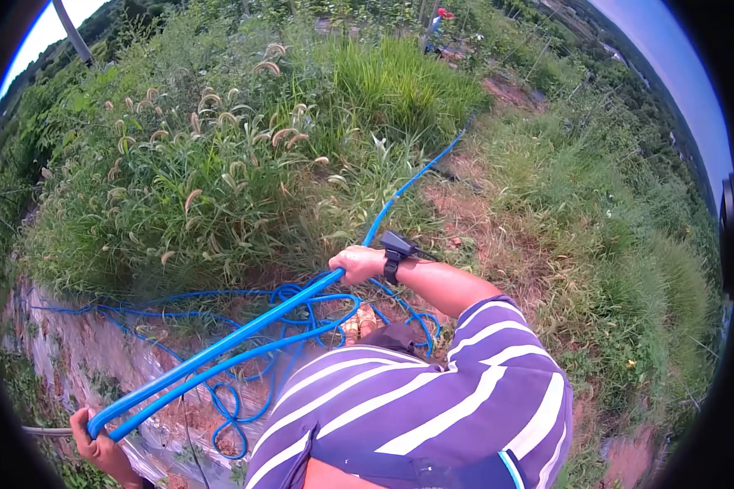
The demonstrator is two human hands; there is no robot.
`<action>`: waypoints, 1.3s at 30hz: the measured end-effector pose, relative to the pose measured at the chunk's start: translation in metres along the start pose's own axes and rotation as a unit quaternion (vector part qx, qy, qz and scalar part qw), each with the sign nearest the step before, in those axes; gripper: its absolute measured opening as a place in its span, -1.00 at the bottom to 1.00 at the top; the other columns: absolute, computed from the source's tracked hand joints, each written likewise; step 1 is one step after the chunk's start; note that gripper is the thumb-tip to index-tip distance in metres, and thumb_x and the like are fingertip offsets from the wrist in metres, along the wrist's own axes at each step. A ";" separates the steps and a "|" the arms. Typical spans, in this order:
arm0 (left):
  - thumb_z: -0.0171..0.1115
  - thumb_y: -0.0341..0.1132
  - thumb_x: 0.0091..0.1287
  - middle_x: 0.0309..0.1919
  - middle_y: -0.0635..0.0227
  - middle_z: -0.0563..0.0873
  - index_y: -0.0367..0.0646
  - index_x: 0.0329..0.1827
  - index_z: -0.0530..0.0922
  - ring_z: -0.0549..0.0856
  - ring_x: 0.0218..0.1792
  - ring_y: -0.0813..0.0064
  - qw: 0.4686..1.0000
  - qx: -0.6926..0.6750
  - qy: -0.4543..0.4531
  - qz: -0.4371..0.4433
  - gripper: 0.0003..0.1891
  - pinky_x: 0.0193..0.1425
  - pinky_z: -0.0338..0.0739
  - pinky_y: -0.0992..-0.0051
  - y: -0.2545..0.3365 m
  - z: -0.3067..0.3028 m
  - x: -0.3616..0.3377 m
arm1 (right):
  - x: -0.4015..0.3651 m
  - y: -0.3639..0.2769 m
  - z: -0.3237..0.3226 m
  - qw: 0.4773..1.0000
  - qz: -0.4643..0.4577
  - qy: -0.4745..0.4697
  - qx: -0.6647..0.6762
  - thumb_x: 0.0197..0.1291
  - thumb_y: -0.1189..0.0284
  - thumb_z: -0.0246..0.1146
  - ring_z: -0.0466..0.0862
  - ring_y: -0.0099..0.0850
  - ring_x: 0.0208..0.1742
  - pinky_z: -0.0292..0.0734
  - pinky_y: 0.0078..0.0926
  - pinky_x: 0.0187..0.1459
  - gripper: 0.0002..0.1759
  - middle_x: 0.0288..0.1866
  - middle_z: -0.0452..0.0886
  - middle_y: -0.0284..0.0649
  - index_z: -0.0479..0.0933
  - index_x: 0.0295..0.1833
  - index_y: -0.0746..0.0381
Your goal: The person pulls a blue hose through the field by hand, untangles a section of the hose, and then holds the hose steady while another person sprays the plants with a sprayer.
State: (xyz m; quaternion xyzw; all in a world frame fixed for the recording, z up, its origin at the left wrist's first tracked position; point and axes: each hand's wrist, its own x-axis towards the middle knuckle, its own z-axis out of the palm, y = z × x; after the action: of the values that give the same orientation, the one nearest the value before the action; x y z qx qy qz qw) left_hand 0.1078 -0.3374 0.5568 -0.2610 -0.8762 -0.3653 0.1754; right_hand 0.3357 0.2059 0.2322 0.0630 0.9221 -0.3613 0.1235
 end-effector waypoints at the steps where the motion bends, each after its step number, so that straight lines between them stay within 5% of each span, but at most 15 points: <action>1: 0.11 -0.48 0.53 -0.32 0.44 0.49 -0.30 -0.13 0.52 0.46 -0.25 0.66 0.999 -0.018 0.018 -0.022 -0.93 -0.12 0.39 0.64 -0.028 -0.031 0.007 | -0.009 0.036 0.006 0.997 0.039 0.009 -0.070 -0.03 0.32 0.33 0.73 -0.06 -0.18 0.56 -0.01 -0.16 -0.82 -0.34 0.71 -0.14 0.65 -0.23 0.04; 2: 0.08 -0.54 0.49 -0.34 0.45 0.47 -0.32 -0.17 0.50 0.46 -0.27 0.63 0.995 0.032 0.092 -0.007 -0.95 -0.12 0.40 0.63 -0.065 -0.054 0.009 | -0.025 0.051 0.000 0.990 0.074 0.034 -0.118 -0.01 0.30 0.34 0.73 -0.06 -0.27 0.57 -0.01 -0.23 -0.87 -0.44 0.69 -0.12 0.62 -0.33 0.08; 5: 0.16 -0.54 0.28 -0.27 0.35 0.53 -0.29 -0.17 0.50 0.51 -0.22 0.51 0.963 0.184 -0.075 -0.181 -0.90 -0.07 0.46 0.49 -0.190 -0.116 -0.004 | -0.028 0.083 0.001 0.977 0.164 0.040 -0.130 0.00 0.23 0.34 0.74 -0.05 -0.27 0.59 -0.01 -0.23 -0.84 -0.42 0.71 -0.12 0.68 -0.36 0.06; 8: 0.31 -0.41 0.08 0.03 0.05 0.62 -0.23 0.15 0.46 0.59 0.09 0.10 0.801 0.533 -0.168 -0.217 -0.50 0.19 0.48 0.10 -0.185 -0.020 -0.067 | -0.022 0.019 -0.028 0.970 0.205 0.055 -0.117 -0.01 0.21 0.34 0.74 0.00 -0.25 0.60 -0.01 -0.22 -0.77 -0.39 0.73 -0.05 0.74 -0.31 0.09; 9: 0.37 -0.40 0.00 0.28 -0.09 0.51 -0.23 0.40 0.32 0.46 0.31 -0.12 0.849 0.432 -0.236 -0.192 -0.22 0.41 0.33 -0.02 -0.162 0.015 -0.073 | -0.022 -0.002 -0.037 0.976 0.180 0.050 -0.108 -0.02 0.24 0.33 0.74 0.02 -0.25 0.60 0.00 -0.22 -0.78 -0.39 0.72 -0.03 0.73 -0.32 0.11; 11: 0.43 -0.43 -0.01 0.36 -0.04 0.47 -0.24 0.51 0.25 0.40 0.43 0.02 0.933 0.111 -0.298 -0.166 -0.09 0.54 0.23 0.14 -0.109 0.108 -0.083 | -0.022 -0.050 -0.041 0.987 0.131 0.038 -0.090 -0.06 0.29 0.32 0.74 0.03 -0.26 0.59 -0.01 -0.22 -0.80 -0.40 0.71 0.01 0.72 -0.34 0.15; 16: 0.57 -0.28 0.07 0.41 0.06 0.44 -0.24 0.50 0.28 0.45 0.39 0.25 0.859 -0.143 -0.483 0.093 -0.09 0.46 0.33 0.27 0.077 0.273 -0.087 | -0.027 -0.172 -0.036 0.998 -0.020 0.004 -0.052 -0.27 0.44 0.35 0.75 0.03 -0.32 0.62 -0.09 -0.27 -0.78 -0.46 0.70 0.06 0.71 -0.42 0.31; 18: 0.54 -0.35 0.11 0.07 0.17 0.72 -0.25 0.29 0.52 0.67 0.10 0.42 0.739 -0.245 -0.627 -0.027 -0.36 0.23 0.53 0.37 0.095 0.297 -0.099 | -0.046 -0.208 -0.051 0.998 -0.067 0.005 -0.006 -0.27 0.41 0.39 0.76 0.02 -0.31 0.63 -0.10 -0.26 -0.76 -0.45 0.71 0.07 0.70 -0.42 0.33; 19: 0.49 -0.40 0.18 -0.41 0.37 0.77 -0.26 -0.08 0.66 0.70 -0.31 0.63 0.705 -0.293 -0.643 -0.062 -0.72 -0.17 0.59 0.50 0.066 0.310 -0.116 | -0.053 -0.220 -0.060 0.996 -0.084 0.020 0.005 -0.25 0.40 0.40 0.76 0.01 -0.32 0.63 -0.09 -0.26 -0.76 -0.46 0.70 0.06 0.70 -0.42 0.33; 26: 0.37 -0.54 0.04 -0.60 0.24 0.58 -0.21 -0.35 0.61 0.58 -0.62 0.25 0.908 -0.059 -0.355 0.216 -0.86 -0.48 0.40 0.41 0.148 0.158 -0.006 | -0.034 -0.153 -0.069 0.987 -0.141 0.029 0.078 -0.01 0.31 0.34 0.69 0.02 -0.30 0.53 0.00 -0.24 -0.80 -0.47 0.64 -0.06 0.59 -0.34 0.21; 28: 0.29 -0.59 0.09 -0.54 0.32 0.58 -0.22 -0.32 0.58 0.56 -0.54 0.42 0.942 -0.013 -0.288 0.172 -0.87 -0.40 0.39 0.49 0.140 0.113 0.007 | -0.024 -0.072 -0.052 0.998 -0.043 0.038 0.022 -0.02 0.31 0.34 0.71 0.01 -0.22 0.56 0.01 -0.18 -0.79 -0.38 0.68 -0.06 0.63 -0.27 0.17; 32: 0.09 -0.52 0.07 -0.28 0.19 0.73 -0.15 -0.06 0.69 0.71 -0.23 0.11 0.985 0.010 -0.174 0.013 -0.64 -0.02 0.61 0.31 0.110 0.042 0.015 | -0.046 0.094 -0.009 0.986 0.112 0.108 -0.067 0.04 0.31 0.32 0.73 -0.06 -0.20 0.55 -0.02 -0.17 -0.87 -0.36 0.72 -0.17 0.65 -0.27 0.05; 33: 0.17 -0.63 0.16 -0.47 0.43 0.51 -0.23 -0.28 0.54 0.50 -0.41 0.60 0.994 -0.051 -0.086 0.046 -0.87 -0.29 0.36 0.57 0.060 0.047 0.014 | -0.055 0.106 -0.010 0.982 0.130 0.102 -0.087 0.05 0.28 0.33 0.73 -0.07 -0.20 0.53 -0.02 -0.21 -0.89 -0.36 0.73 -0.18 0.65 -0.31 0.02; 36: 0.05 -0.66 0.21 -0.41 0.51 0.44 -0.23 -0.26 0.50 0.43 -0.31 0.68 0.985 0.025 -0.144 -0.092 -0.85 -0.20 0.33 0.62 -0.037 0.042 0.015 | -0.049 0.074 -0.012 0.973 0.192 0.094 -0.084 0.04 0.16 0.36 0.73 -0.02 -0.27 0.58 -0.04 -0.26 -0.80 -0.41 0.72 -0.13 0.70 -0.33 0.03; 39: 0.23 -0.48 0.14 -0.07 0.05 0.67 -0.22 0.20 0.45 0.64 -0.03 0.06 0.906 0.354 -0.203 -0.115 -0.51 0.11 0.50 0.12 -0.123 0.077 -0.030 | -0.048 -0.006 -0.034 0.981 0.168 0.081 -0.057 -0.04 0.28 0.33 0.74 0.01 -0.24 0.60 -0.03 -0.21 -0.81 -0.40 0.72 -0.03 0.75 -0.35 0.12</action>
State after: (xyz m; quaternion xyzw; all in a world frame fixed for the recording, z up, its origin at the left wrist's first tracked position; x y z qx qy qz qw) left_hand 0.0503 -0.3648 0.4228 -0.1475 -0.9885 0.0118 0.0307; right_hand 0.3747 0.2234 0.2728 0.2383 0.9245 -0.2761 0.1110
